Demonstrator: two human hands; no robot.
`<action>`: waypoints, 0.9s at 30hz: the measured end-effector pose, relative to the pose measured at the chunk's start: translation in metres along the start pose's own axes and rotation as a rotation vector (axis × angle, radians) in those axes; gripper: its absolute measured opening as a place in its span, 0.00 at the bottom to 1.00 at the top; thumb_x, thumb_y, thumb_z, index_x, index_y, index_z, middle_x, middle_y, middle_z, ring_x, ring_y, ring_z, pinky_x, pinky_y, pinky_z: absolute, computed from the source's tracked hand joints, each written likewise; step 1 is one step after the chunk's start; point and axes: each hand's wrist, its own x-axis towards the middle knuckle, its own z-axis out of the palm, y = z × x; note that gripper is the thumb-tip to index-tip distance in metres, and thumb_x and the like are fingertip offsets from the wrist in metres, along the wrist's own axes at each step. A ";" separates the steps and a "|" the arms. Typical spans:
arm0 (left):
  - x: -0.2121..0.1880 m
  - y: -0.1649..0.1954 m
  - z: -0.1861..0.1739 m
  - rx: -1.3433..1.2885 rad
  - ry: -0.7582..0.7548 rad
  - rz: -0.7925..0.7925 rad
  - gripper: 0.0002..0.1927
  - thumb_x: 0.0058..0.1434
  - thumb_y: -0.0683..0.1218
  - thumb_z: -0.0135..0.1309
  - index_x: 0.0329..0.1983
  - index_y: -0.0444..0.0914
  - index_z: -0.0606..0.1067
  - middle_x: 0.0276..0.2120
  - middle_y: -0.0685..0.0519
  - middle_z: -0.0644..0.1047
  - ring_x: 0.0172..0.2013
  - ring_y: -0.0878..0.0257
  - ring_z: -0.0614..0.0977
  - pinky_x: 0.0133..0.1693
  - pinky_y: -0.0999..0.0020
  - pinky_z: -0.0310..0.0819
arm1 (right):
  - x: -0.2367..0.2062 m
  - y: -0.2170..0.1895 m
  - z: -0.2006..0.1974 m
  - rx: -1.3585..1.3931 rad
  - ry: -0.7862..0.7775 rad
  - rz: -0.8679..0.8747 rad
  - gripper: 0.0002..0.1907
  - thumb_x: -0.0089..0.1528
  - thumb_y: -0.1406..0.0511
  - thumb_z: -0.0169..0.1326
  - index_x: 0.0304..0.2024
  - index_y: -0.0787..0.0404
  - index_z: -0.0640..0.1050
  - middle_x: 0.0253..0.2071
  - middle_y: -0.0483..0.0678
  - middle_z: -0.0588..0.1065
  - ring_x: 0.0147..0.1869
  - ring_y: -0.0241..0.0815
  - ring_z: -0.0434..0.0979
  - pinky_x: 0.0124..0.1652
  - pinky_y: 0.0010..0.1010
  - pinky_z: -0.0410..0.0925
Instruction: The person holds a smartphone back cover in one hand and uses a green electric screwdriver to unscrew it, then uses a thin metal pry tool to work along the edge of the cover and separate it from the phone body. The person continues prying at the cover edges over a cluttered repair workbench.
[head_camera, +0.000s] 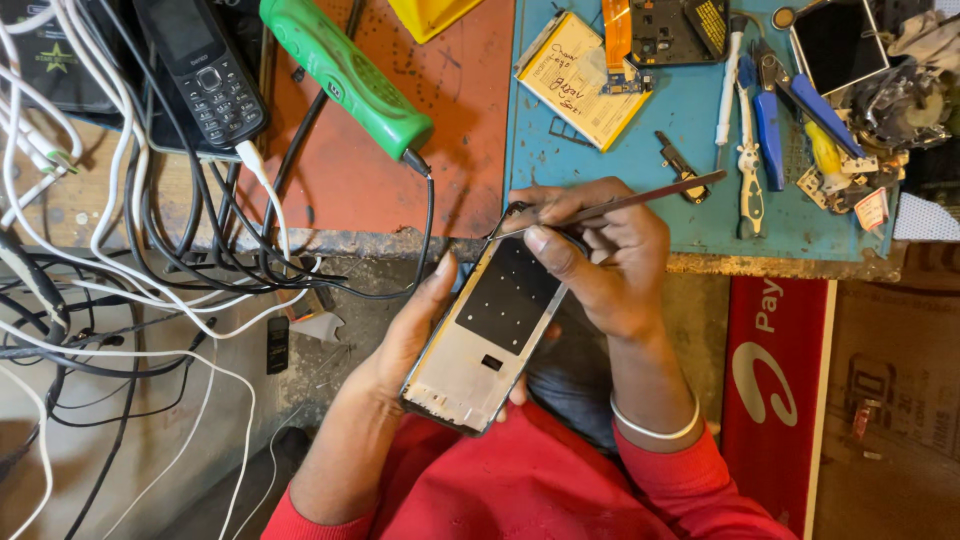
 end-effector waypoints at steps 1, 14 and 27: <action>-0.004 0.002 0.001 -0.009 -0.032 -0.014 0.46 0.70 0.73 0.33 0.75 0.33 0.63 0.59 0.28 0.74 0.38 0.38 0.85 0.35 0.50 0.84 | 0.000 -0.001 -0.003 0.054 -0.017 -0.013 0.09 0.66 0.74 0.59 0.46 0.64 0.73 0.47 0.56 0.80 0.54 0.44 0.84 0.62 0.38 0.75; 0.000 0.022 0.013 -0.005 0.014 -0.041 0.50 0.65 0.75 0.31 0.69 0.29 0.64 0.50 0.27 0.76 0.33 0.38 0.85 0.30 0.50 0.84 | 0.005 0.011 -0.021 0.224 0.020 -0.022 0.09 0.64 0.74 0.60 0.44 0.64 0.74 0.41 0.57 0.81 0.49 0.46 0.84 0.52 0.38 0.77; 0.009 0.089 0.073 2.015 1.284 1.181 0.44 0.63 0.62 0.68 0.67 0.29 0.65 0.44 0.40 0.72 0.37 0.49 0.79 0.36 0.58 0.75 | 0.005 0.031 -0.016 0.372 0.462 -0.233 0.11 0.68 0.78 0.60 0.50 0.67 0.74 0.41 0.54 0.79 0.46 0.42 0.81 0.51 0.27 0.72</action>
